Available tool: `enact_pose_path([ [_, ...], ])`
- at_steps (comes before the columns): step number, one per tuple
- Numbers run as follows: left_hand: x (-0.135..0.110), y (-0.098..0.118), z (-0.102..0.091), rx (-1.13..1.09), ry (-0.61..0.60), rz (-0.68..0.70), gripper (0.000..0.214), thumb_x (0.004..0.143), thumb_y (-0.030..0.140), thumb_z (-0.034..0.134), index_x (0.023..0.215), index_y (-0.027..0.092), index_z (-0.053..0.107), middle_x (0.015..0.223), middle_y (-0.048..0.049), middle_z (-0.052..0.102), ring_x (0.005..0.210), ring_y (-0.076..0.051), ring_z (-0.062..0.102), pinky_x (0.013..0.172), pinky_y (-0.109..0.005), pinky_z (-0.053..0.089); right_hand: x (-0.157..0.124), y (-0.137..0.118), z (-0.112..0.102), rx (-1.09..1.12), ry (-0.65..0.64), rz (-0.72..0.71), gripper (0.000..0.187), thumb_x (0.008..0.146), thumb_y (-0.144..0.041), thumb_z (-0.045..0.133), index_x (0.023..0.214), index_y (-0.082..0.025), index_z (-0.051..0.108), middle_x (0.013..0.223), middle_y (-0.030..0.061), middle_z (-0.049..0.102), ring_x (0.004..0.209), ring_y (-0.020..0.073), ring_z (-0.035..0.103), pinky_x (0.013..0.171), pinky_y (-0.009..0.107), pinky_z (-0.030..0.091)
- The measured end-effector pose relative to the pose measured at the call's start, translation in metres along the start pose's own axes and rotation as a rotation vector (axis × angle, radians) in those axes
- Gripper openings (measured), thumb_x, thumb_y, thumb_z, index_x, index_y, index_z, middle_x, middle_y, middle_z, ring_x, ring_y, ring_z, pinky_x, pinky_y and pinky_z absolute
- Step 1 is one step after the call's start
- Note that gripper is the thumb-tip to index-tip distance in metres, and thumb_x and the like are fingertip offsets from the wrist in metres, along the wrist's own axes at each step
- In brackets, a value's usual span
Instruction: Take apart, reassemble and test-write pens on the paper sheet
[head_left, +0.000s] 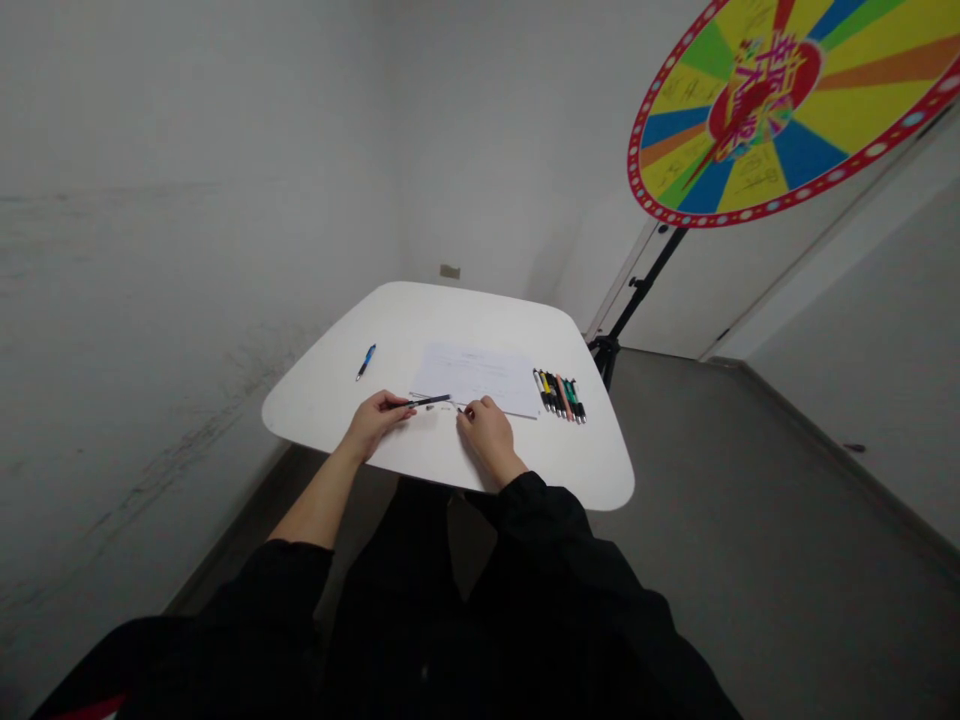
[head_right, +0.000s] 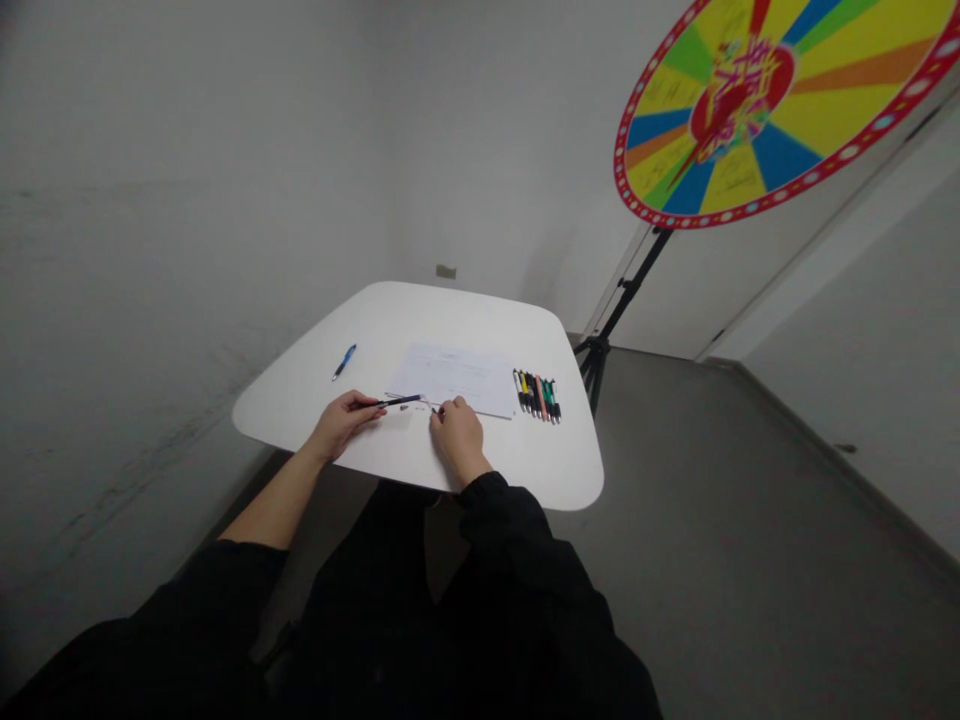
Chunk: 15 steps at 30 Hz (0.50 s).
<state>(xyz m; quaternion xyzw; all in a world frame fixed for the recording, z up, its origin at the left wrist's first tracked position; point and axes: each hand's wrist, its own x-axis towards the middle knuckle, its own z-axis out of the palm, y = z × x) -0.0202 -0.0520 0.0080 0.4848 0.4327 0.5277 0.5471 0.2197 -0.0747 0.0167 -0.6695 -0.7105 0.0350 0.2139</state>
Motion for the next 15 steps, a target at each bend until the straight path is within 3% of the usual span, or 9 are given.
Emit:
enact_pose_path([
  [6,0.000,0.000,0.000,-0.019,0.003,-0.008,0.047,0.055,0.035,0.097,0.088,0.015,0.070,0.089,-0.0088,0.078,0.090,-0.025,0.077,0.089,-0.042,0.061,0.000,0.005,0.005,-0.013,0.054,0.019,0.022,0.097,-0.021,0.054,0.099,-0.014,0.074,0.104,0.0134,0.068,0.092,0.0229,0.064,0.080,0.033,0.047],
  [15,-0.001,0.000,0.000,-0.002,-0.002,0.003,0.046,0.057,0.035,0.096,0.089,0.014,0.070,0.091,-0.0093,0.078,0.090,-0.024,0.077,0.088,-0.041,0.061,-0.004,0.025,0.002,0.146,0.184,-0.043,0.022,0.096,-0.023,0.055,0.094,-0.016,0.075,0.098,0.0126,0.072,0.103,0.0267,0.060,0.095,0.038,0.046],
])
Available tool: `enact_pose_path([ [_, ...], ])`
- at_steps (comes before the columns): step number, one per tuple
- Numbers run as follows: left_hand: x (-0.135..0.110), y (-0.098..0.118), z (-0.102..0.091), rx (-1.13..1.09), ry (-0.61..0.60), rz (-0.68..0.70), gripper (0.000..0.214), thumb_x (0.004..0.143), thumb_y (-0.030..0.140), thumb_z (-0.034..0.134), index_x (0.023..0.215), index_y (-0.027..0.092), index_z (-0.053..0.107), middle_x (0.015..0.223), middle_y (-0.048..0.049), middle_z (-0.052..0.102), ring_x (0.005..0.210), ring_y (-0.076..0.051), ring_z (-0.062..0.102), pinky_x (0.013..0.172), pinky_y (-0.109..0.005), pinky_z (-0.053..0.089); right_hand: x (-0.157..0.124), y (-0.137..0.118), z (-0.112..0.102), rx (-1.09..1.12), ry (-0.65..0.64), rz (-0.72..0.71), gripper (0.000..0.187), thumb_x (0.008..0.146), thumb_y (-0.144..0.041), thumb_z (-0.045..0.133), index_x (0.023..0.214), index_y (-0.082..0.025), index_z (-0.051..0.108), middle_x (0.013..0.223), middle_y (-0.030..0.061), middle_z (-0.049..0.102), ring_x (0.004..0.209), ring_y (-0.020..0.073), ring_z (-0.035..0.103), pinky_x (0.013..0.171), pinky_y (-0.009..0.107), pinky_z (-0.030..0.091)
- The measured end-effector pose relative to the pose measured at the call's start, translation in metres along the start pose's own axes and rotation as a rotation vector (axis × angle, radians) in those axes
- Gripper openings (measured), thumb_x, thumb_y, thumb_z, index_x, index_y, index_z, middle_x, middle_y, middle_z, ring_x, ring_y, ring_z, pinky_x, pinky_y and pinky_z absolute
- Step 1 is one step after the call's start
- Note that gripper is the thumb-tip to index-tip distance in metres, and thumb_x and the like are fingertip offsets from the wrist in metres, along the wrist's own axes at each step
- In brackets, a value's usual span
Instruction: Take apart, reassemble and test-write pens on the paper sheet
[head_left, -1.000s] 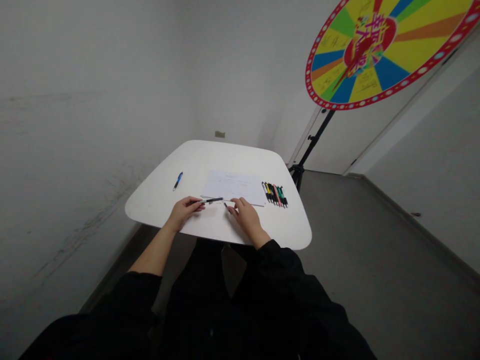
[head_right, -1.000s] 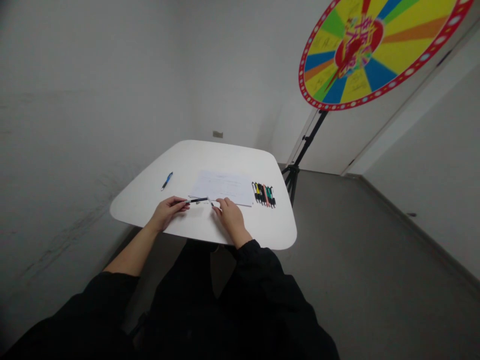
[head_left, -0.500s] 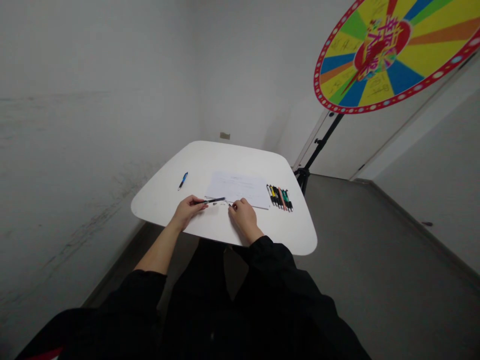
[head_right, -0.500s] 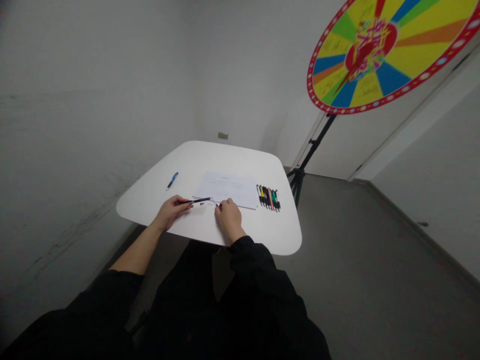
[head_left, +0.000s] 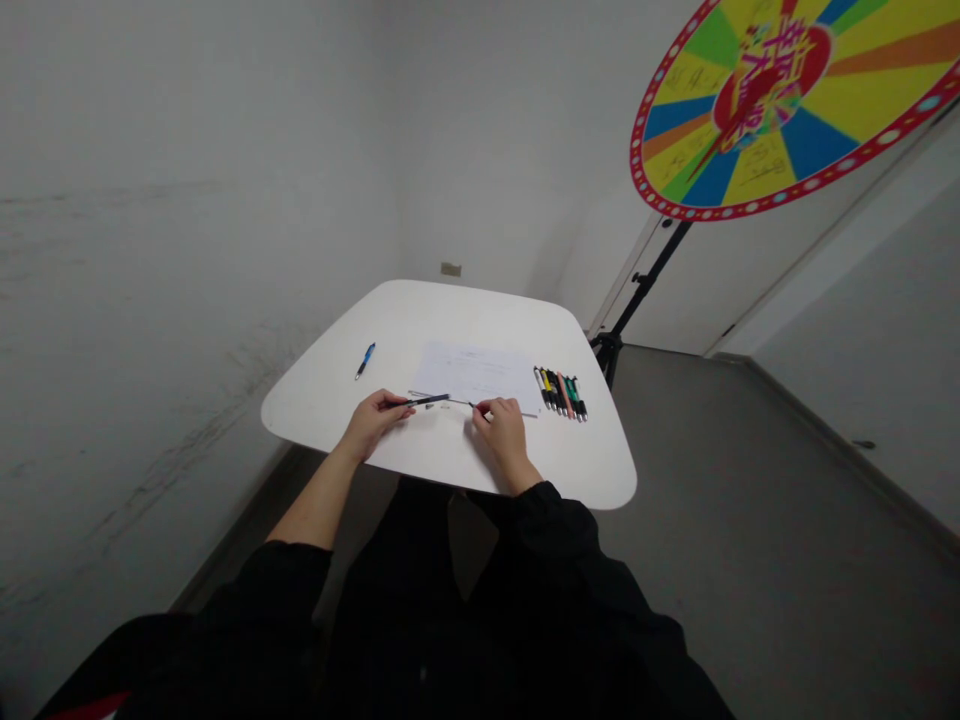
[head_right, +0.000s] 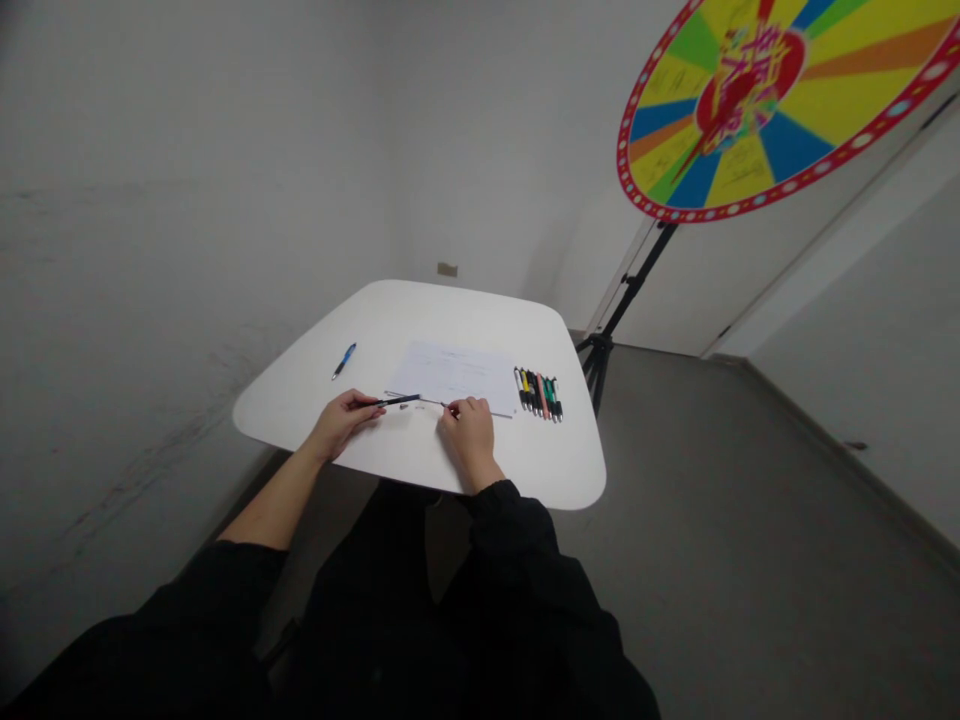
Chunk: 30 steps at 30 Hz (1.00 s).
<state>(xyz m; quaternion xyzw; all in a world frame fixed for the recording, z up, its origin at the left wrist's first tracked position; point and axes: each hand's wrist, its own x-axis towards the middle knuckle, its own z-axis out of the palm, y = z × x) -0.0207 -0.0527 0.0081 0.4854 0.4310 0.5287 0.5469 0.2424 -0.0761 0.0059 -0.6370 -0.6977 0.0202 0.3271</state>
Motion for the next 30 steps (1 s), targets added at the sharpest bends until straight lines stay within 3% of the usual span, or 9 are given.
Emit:
enact_pose_path([
  [6,-0.001,0.000,0.000,-0.009,-0.004,-0.008,0.045,0.057,0.033,0.096,0.089,0.015,0.071,0.090,-0.0090,0.079,0.089,-0.024,0.077,0.088,-0.039,0.061,-0.008,0.023,-0.007,0.315,-0.019,-0.018,0.021,0.096,-0.031,0.057,0.100,-0.020,0.075,0.101,0.0113,0.075,0.097,0.0253,0.065,0.083,0.038,0.051],
  [11,-0.001,0.001,0.000,-0.022,-0.018,-0.030,0.045,0.055,0.033,0.097,0.087,0.016,0.071,0.088,-0.0085,0.079,0.090,-0.024,0.077,0.087,-0.039,0.061,-0.008,0.032,-0.007,0.596,0.068,-0.023,0.028,0.093,-0.046,0.060,0.090,-0.023,0.075,0.092,0.0091,0.073,0.090,0.0255,0.066,0.082,0.039,0.052],
  [18,-0.002,0.001,0.000,-0.022,-0.038,-0.014,0.044,0.058,0.034,0.097,0.088,0.016,0.071,0.088,-0.0084,0.079,0.091,-0.025,0.077,0.088,-0.040,0.061,-0.008,0.035,-0.003,0.907,0.124,0.232,0.026,0.081,-0.046,0.069,0.093,-0.024,0.072,0.089,0.0057,0.074,0.083,0.0233,0.065,0.077,0.038,0.053],
  [30,-0.001,-0.002,0.001,0.012,-0.050,-0.019,0.046,0.054,0.035,0.099,0.085,0.015,0.072,0.085,-0.0084,0.079,0.086,-0.024,0.077,0.085,-0.040,0.061,-0.008,0.032,-0.006,0.944,0.107,0.244,0.025,0.078,-0.045,0.072,0.089,-0.023,0.073,0.086,0.0050,0.074,0.079,0.0217,0.065,0.076,0.036,0.052],
])
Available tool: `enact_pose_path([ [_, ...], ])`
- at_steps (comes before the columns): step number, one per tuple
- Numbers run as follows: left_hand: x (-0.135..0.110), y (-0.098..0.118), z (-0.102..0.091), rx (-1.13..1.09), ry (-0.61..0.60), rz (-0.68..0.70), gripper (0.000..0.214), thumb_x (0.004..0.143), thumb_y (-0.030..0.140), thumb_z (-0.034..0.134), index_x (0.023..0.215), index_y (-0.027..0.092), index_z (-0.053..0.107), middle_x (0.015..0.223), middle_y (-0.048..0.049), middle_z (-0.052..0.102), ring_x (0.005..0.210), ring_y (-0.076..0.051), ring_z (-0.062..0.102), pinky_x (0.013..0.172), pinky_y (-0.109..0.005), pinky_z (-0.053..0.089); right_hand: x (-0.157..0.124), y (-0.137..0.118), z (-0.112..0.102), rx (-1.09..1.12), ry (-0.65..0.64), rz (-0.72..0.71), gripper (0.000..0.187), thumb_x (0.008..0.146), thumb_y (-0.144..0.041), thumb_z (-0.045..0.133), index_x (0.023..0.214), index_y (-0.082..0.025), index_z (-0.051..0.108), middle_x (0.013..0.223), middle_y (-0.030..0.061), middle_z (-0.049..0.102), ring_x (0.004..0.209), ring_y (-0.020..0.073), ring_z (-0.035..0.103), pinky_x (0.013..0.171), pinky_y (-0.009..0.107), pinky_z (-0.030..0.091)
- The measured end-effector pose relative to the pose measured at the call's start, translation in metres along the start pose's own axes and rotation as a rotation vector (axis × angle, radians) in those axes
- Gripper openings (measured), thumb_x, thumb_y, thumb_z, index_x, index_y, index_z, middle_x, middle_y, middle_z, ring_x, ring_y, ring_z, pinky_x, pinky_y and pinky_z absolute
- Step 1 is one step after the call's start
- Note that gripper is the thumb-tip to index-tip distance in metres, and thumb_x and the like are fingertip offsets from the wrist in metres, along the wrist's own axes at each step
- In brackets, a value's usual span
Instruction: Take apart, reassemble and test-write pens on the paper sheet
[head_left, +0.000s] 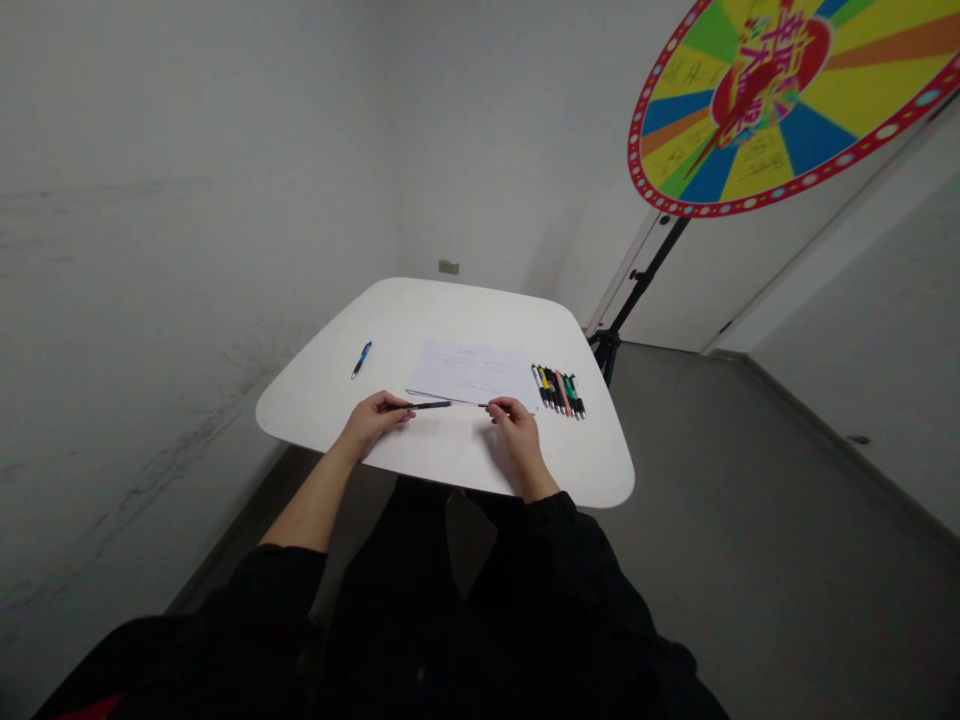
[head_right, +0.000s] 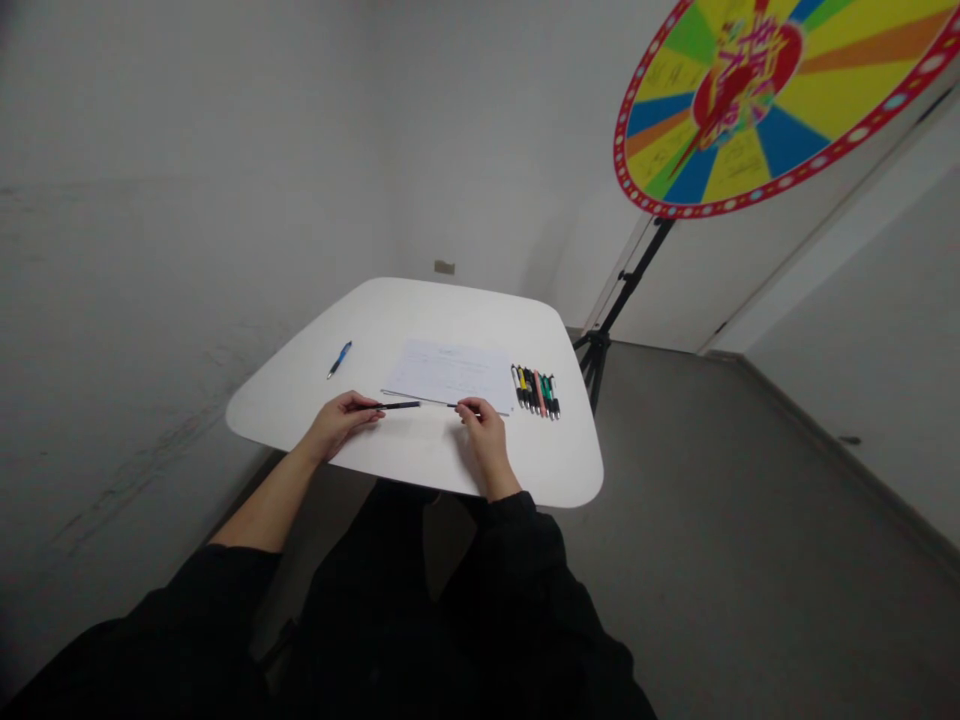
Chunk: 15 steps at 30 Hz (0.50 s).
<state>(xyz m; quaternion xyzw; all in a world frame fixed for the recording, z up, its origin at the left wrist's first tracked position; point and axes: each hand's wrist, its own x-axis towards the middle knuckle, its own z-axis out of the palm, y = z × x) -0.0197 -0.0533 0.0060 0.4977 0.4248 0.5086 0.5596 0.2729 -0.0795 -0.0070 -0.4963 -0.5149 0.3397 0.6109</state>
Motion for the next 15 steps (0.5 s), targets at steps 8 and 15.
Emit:
enact_pose_path([
  [8,0.0004,-0.0022,0.0000,-0.010,-0.006,0.018,0.047,0.053,0.036,0.099,0.085,0.015,0.073,0.086,-0.0088,0.079,0.085,-0.024,0.077,0.084,-0.039,0.061,-0.0001,0.0010,0.0016,0.045,0.016,0.016,0.024,0.077,-0.044,0.073,0.088,-0.023,0.073,0.084,0.0043,0.074,0.076,0.0207,0.064,0.076,0.036,0.051],
  [15,0.0000,-0.0018,-0.0007,0.008,-0.012,0.030,0.045,0.054,0.035,0.098,0.086,0.015,0.073,0.086,-0.0096,0.079,0.086,-0.026,0.077,0.084,-0.041,0.061,0.0012,0.0057,0.0015,0.061,0.005,0.046,0.026,0.075,-0.046,0.074,0.088,-0.023,0.074,0.082,0.0046,0.073,0.074,0.0208,0.062,0.073,0.036,0.051],
])
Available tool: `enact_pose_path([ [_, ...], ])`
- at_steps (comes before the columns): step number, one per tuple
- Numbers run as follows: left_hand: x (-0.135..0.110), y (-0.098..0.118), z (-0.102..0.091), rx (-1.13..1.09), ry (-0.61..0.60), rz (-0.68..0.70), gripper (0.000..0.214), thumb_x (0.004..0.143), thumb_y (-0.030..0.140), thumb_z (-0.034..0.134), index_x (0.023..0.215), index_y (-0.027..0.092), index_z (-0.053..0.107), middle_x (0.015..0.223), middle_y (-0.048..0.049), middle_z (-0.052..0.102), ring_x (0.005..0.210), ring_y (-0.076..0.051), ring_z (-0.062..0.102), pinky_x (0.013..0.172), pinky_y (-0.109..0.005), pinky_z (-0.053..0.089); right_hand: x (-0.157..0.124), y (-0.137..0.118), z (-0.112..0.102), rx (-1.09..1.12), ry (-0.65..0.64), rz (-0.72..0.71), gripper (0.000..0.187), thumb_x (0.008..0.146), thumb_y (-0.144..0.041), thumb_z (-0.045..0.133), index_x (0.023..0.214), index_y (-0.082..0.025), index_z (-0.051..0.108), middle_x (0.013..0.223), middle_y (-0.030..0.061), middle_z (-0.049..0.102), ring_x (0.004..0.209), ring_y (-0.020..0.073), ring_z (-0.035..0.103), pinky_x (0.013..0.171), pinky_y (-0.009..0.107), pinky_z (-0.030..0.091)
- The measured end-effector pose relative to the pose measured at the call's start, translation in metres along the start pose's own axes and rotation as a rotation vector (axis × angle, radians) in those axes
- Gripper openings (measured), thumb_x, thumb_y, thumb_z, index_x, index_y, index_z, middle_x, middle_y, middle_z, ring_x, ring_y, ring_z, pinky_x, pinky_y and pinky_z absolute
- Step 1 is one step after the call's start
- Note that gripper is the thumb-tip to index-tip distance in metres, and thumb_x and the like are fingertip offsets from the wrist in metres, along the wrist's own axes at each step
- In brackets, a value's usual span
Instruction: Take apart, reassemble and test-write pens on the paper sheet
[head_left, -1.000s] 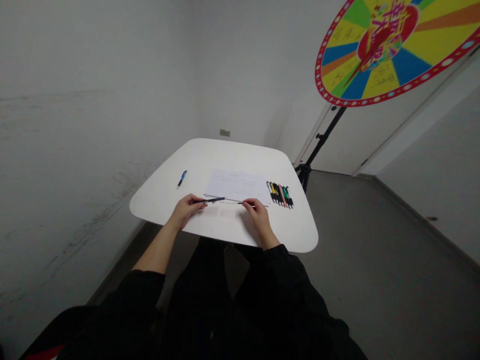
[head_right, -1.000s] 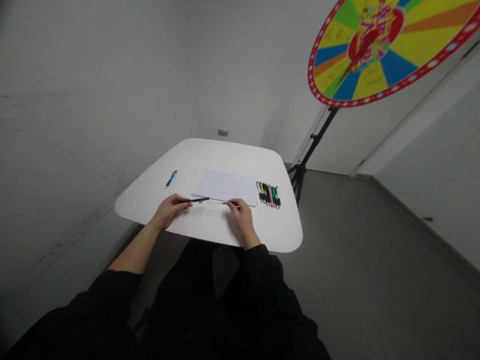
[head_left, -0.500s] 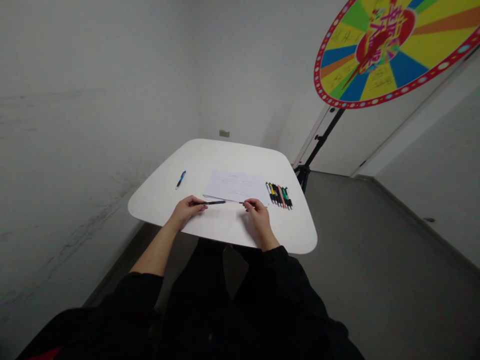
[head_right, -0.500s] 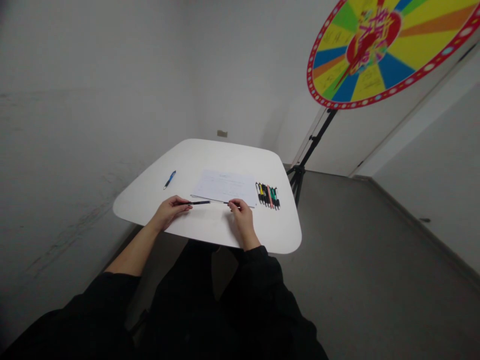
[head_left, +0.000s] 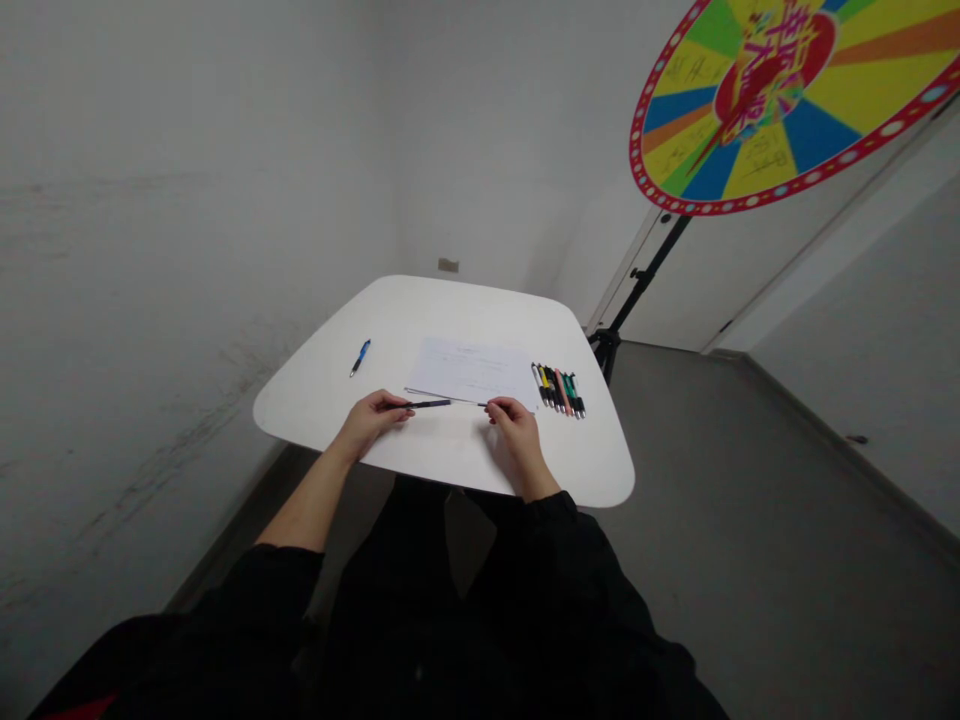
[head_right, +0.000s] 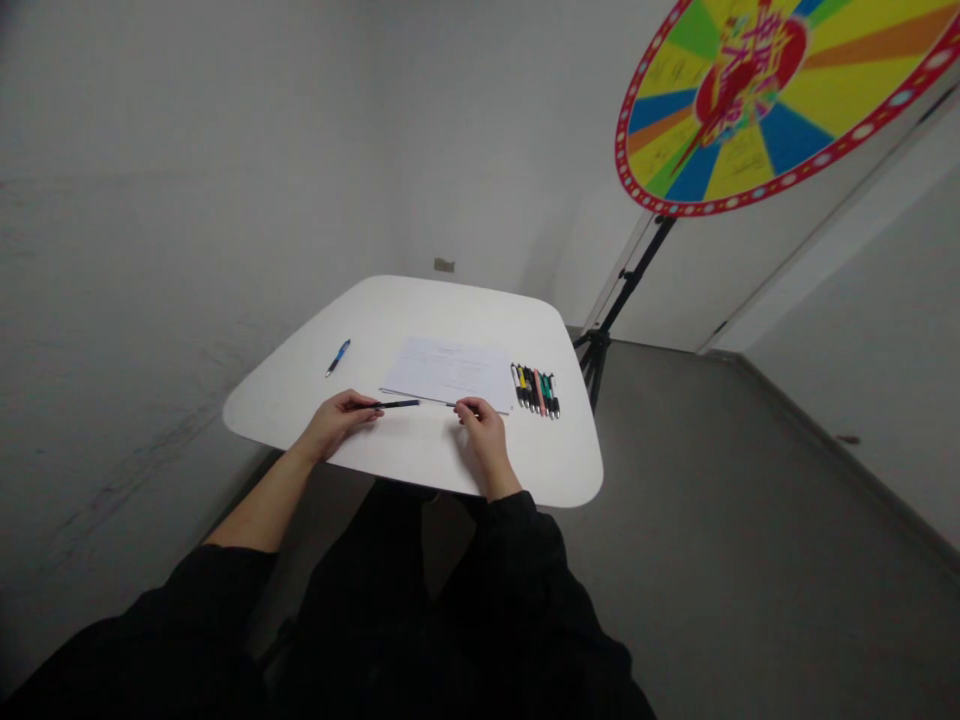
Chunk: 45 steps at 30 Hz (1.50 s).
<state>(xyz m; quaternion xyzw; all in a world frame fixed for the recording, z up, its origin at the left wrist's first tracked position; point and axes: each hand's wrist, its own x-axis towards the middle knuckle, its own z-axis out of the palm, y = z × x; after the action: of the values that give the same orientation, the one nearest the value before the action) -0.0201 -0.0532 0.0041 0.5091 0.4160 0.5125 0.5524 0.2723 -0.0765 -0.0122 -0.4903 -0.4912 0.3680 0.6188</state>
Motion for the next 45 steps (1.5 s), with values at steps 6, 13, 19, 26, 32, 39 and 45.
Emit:
enact_pose_path([
  [6,-0.001,0.002,0.001,0.000,-0.008,-0.006,0.042,0.056,0.032,0.097,0.086,0.015,0.073,0.087,-0.0092,0.079,0.089,-0.026,0.077,0.087,-0.042,0.061,0.000,-0.003,0.000,0.009,0.003,0.007,0.025,0.075,-0.045,0.074,0.085,-0.023,0.073,0.080,0.0050,0.073,0.073,0.0207,0.062,0.073,0.036,0.050],
  [13,-0.003,0.004,0.004,0.021,0.005,0.015,0.040,0.057,0.032,0.096,0.085,0.016,0.073,0.088,-0.0092,0.079,0.090,-0.027,0.077,0.088,-0.043,0.060,-0.001,-0.003,-0.001,-0.003,0.011,0.014,0.028,0.074,-0.049,0.076,0.084,-0.023,0.073,0.079,0.0052,0.072,0.073,0.0204,0.062,0.072,0.037,0.052],
  [19,-0.004,0.005,0.004,0.010,0.020,0.041,0.039,0.056,0.033,0.096,0.083,0.016,0.073,0.094,-0.0100,0.080,0.093,-0.027,0.076,0.087,-0.042,0.060,-0.001,-0.001,-0.001,-0.020,-0.008,0.017,0.030,0.074,-0.051,0.075,0.082,-0.023,0.073,0.077,0.0051,0.072,0.068,0.0193,0.060,0.068,0.035,0.051],
  [26,-0.002,0.003,0.003,0.014,0.028,0.051,0.039,0.058,0.034,0.095,0.085,0.017,0.073,0.093,-0.0092,0.080,0.092,-0.027,0.077,0.087,-0.041,0.060,0.000,-0.001,-0.002,-0.015,-0.038,0.019,0.029,0.074,-0.051,0.076,0.080,-0.023,0.073,0.074,0.0046,0.070,0.067,0.0191,0.058,0.068,0.036,0.050],
  [32,-0.001,0.001,0.002,0.008,0.031,0.018,0.044,0.058,0.038,0.096,0.087,0.016,0.072,0.088,-0.0093,0.079,0.090,-0.026,0.077,0.087,-0.042,0.061,-0.003,-0.005,-0.002,-0.026,-0.020,0.016,0.024,0.075,-0.044,0.075,0.084,-0.022,0.075,0.081,0.0053,0.073,0.073,0.0203,0.062,0.075,0.037,0.051],
  [39,-0.001,0.002,0.000,-0.002,0.000,0.010,0.046,0.062,0.042,0.095,0.090,0.015,0.071,0.082,-0.0087,0.078,0.083,-0.025,0.077,0.085,-0.042,0.062,-0.003,-0.006,-0.002,-0.059,-0.008,-0.019,0.023,0.074,-0.043,0.075,0.087,-0.023,0.076,0.087,0.0057,0.075,0.083,0.0231,0.066,0.081,0.039,0.053],
  [45,0.000,0.000,-0.002,0.004,0.001,0.016,0.048,0.063,0.044,0.095,0.090,0.014,0.070,0.084,-0.0095,0.078,0.083,-0.025,0.078,0.083,-0.041,0.062,-0.006,-0.011,-0.004,-0.108,-0.033,-0.067,0.018,0.078,-0.040,0.072,0.088,-0.025,0.077,0.093,0.0056,0.076,0.093,0.0244,0.068,0.089,0.041,0.053],
])
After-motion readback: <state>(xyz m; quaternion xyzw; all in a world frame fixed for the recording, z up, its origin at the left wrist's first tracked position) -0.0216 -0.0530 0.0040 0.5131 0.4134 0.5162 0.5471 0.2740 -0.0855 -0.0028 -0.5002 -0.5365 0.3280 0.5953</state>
